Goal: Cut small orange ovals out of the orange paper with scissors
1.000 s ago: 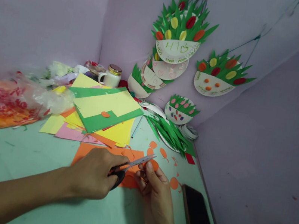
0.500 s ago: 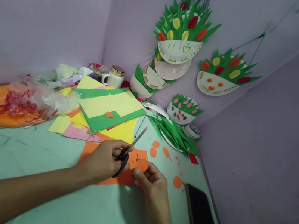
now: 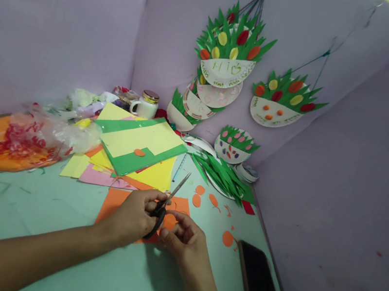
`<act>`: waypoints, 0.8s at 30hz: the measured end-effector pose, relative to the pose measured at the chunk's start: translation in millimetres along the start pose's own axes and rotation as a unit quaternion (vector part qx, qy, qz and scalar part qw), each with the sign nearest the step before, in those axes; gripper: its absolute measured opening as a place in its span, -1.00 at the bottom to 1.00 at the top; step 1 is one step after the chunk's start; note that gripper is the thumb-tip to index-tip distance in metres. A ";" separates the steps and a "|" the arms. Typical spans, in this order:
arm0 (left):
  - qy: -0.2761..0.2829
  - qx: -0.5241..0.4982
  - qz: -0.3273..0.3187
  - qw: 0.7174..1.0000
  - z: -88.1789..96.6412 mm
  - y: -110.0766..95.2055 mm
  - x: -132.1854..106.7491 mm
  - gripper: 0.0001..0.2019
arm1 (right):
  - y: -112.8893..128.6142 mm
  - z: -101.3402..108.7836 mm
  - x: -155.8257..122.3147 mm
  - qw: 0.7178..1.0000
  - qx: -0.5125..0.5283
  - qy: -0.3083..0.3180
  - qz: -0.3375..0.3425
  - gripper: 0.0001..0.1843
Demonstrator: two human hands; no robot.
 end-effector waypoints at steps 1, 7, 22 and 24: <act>0.001 -0.009 0.006 1.000 -0.2 0.9 0.2 -0.62 | 0.7 0.4 0.0 1.000 -0.001 0.001 0.006 -0.59; -0.010 -0.021 0.010 1.000 1.0 4.6 3.1 -0.56 | -7.9 7.8 3.2 0.998 0.004 -0.051 0.038 -0.56; -0.003 -0.025 0.009 1.000 0.4 5.2 3.5 -0.53 | 0.7 -0.1 -0.2 0.999 0.029 -0.038 0.014 -0.65; -0.003 -0.018 -0.001 1.000 -0.3 2.3 2.7 -0.54 | 1.6 -1.2 -2.2 0.999 0.037 -0.040 -0.003 -0.67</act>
Point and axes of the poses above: each hand's wrist, its own x-axis towards the middle knuckle, its own z-axis out of the back of the hand, y = z × x, the point moved 7 cm from there along x, towards the middle knuckle, and after that the axes turned 2 degrees about z, right-handed, at the moved point
